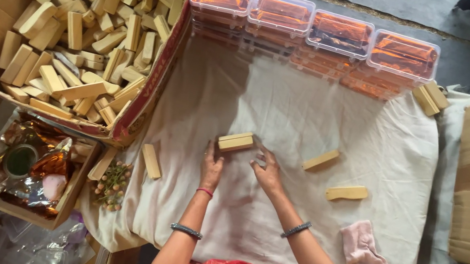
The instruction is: Wiping and polishing wooden blocks with a cloth and arranging them on a white surface.
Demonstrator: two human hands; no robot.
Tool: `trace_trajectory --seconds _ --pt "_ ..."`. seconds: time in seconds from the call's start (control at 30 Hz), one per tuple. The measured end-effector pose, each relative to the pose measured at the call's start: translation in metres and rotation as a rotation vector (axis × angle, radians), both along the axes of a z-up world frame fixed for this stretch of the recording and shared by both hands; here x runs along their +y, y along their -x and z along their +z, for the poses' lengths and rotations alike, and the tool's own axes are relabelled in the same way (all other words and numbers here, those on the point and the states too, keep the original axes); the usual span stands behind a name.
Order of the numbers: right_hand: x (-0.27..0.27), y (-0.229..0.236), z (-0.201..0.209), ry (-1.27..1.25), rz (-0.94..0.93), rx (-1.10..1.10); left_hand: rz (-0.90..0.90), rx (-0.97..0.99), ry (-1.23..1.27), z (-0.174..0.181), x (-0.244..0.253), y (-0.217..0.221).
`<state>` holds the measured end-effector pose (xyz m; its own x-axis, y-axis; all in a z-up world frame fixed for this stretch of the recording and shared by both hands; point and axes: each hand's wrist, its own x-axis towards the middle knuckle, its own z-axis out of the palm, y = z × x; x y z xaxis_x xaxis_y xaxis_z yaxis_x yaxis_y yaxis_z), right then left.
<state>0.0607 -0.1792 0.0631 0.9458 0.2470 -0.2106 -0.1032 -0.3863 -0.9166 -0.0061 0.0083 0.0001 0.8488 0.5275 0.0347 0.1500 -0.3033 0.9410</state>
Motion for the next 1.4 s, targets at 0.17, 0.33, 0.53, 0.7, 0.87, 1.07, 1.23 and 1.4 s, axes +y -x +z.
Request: trace_trajectory --seconds 0.17,0.33,0.53,0.7,0.87,1.07,1.23,1.4 --pt "-0.074 0.019 0.029 0.052 0.016 -0.117 0.050 0.025 -0.124 0.026 -0.016 0.035" --pt "-0.156 0.009 0.031 0.312 -0.014 -0.337 -0.211 -0.127 -0.328 0.033 -0.064 0.095" --pt "-0.224 -0.029 0.024 0.508 -0.141 -0.561 -0.448 0.249 0.101 0.015 -0.085 0.125" --pt "-0.269 -0.021 0.033 0.790 -0.133 -0.447 -0.345 0.335 0.541 -0.012 -0.071 0.121" --pt "-0.297 0.003 -0.031 0.724 -0.155 -0.504 -0.322 0.288 0.637 -0.005 -0.075 0.115" --pt "-0.224 0.040 -0.014 0.595 -0.051 -0.481 -0.274 0.298 0.630 -0.005 -0.073 0.114" --pt "-0.176 0.038 0.028 0.557 0.002 -0.415 -0.272 0.275 0.666 -0.007 -0.073 0.116" --pt "-0.188 -0.023 -0.012 0.726 -0.062 -0.552 -0.275 0.281 0.655 -0.005 -0.074 0.116"
